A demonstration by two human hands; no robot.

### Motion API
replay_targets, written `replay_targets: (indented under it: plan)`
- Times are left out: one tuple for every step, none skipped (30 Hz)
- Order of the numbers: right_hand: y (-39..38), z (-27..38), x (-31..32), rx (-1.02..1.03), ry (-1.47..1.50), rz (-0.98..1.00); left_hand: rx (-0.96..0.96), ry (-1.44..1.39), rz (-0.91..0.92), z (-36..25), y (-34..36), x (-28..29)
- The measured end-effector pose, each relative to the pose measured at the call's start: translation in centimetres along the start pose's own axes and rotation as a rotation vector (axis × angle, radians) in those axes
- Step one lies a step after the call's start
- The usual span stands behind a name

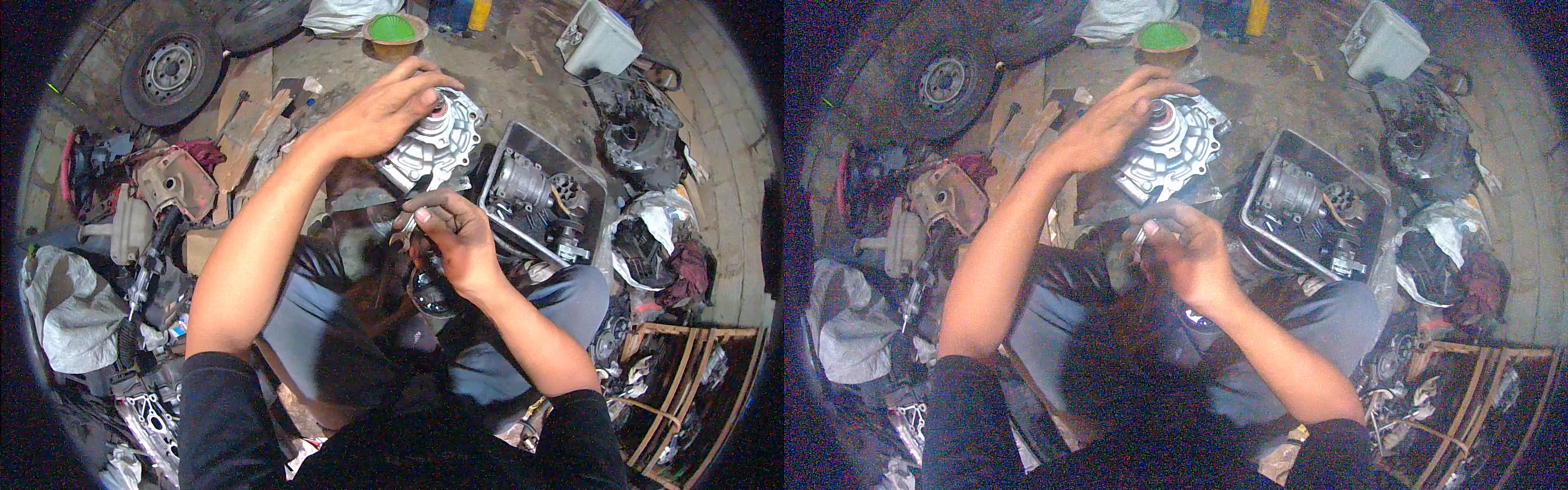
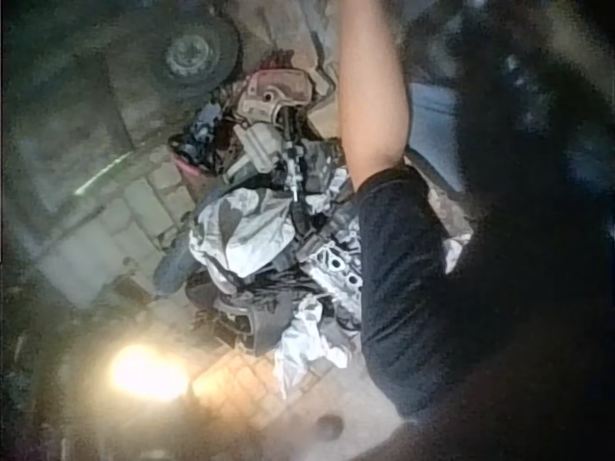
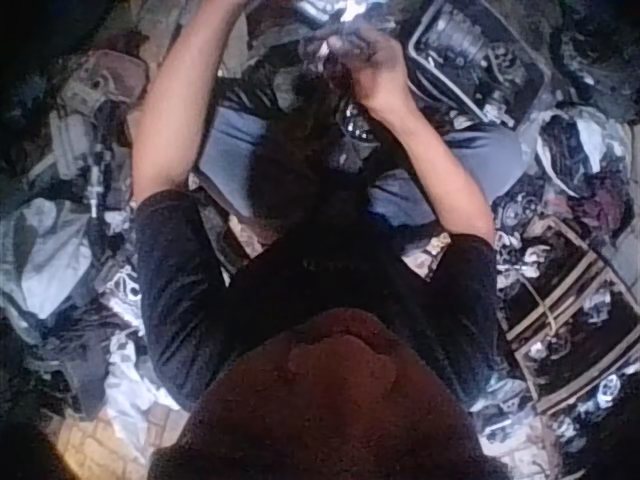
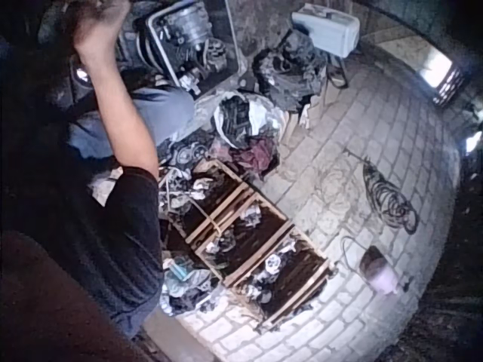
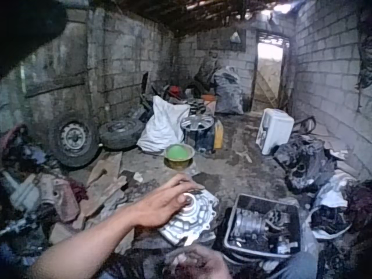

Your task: The person is sitting on the floor in a cluttered workshop, using a wrench to tighten bolts on a silver mechanical component, likely a motor or pump housing. They repeatedly adjust the wrench and rotate the part to access different fasteners.

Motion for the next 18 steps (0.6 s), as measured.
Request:
replay_targets:
  plan:
    - [0.0, 0.1, -0.2, 0.0, 0.053, -0.006, -0.005, -0.002, 0.002, 0.1, -0.1, -0.1]
    - [0.0, 0.1, -0.2, 0.0, 0.105, -0.013, -0.01, -0.003, 0.004, 0.2, -0.1, -0.1]
    - [-0.1, 0.1, -0.3, 0.004, 0.084, 0.001, -0.018, -0.005, 0.006, 0.2, 0.0, -0.1]
    - [-0.1, 0.0, -0.3, 0.008, 0.063, 0.015, -0.019, -0.001, 0.003, 0.2, 0.0, 0.0]
    - [-0.2, -0.1, -0.3, 0.011, 0.041, 0.029, -0.021, 0.003, -0.001, 0.2, 0.0, 0.0]
    - [-0.1, -0.1, -0.3, 0.039, 0.018, 0.039, -0.023, 0.007, -0.003, 0.2, 0.1, 0.0]
    - [-0.1, -0.1, -0.4, 0.066, -0.005, 0.049, -0.02, 0.007, -0.001, 0.2, 0.1, 0.0]
    - [-0.1, 0.1, -0.5, 0.093, -0.027, 0.059, -0.017, 0.007, 0.0, 0.1, 0.2, 0.0]
    - [0.0, 0.2, -0.5, 0.058, -0.014, 0.045, -0.012, 0.008, 0.001, 0.2, 0.1, 0.0]
    - [0.1, 0.7, -0.7, 0.023, -0.001, 0.031, -0.01, 0.005, -0.003, 0.2, 0.0, 0.0]
    - [0.1, 0.8, -0.8, -0.012, 0.012, 0.017, -0.008, 0.002, -0.006, 0.3, 0.0, 0.0]
    - [0.1, 1.0, -0.8, 0.009, -0.024, 0.009, -0.008, -0.001, -0.01, 0.3, 0.0, -0.1]
    - [0.1, 1.2, -0.7, 0.029, -0.06, 0.002, -0.01, 0.007, -0.008, 0.3, 0.1, -0.1]
    - [0.2, 1.4, -0.6, 0.049, -0.095, -0.006, -0.012, 0.016, -0.007, 0.3, 0.1, -0.1]
    - [0.3, 1.6, -0.6, 0.09, -0.163, 0.002, -0.014, 0.023, -0.005, 0.3, 0.1, -0.1]
    - [0.6, 1.5, -0.4, 0.131, -0.232, 0.01, -0.015, 0.021, -0.006, 0.4, 0.1, -0.1]
    - [0.8, 1.6, -0.3, 0.172, -0.3, 0.017, -0.016, 0.019, -0.008, 0.4, 0.1, -0.2]
    - [1.0, 1.4, -0.3, 0.154, -0.238, 0.023, -0.016, 0.016, -0.009, 0.5, 0.1, -0.2]
Point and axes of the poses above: each hand's wrist, its own y-axis towards the middle knuckle, its own x-axis out of the back of the hand, z = x × y, the point moved 8 cm from there along y, towards the middle knuckle, and after that the axes turned 13 degrees about y, right-handed, at the moved point
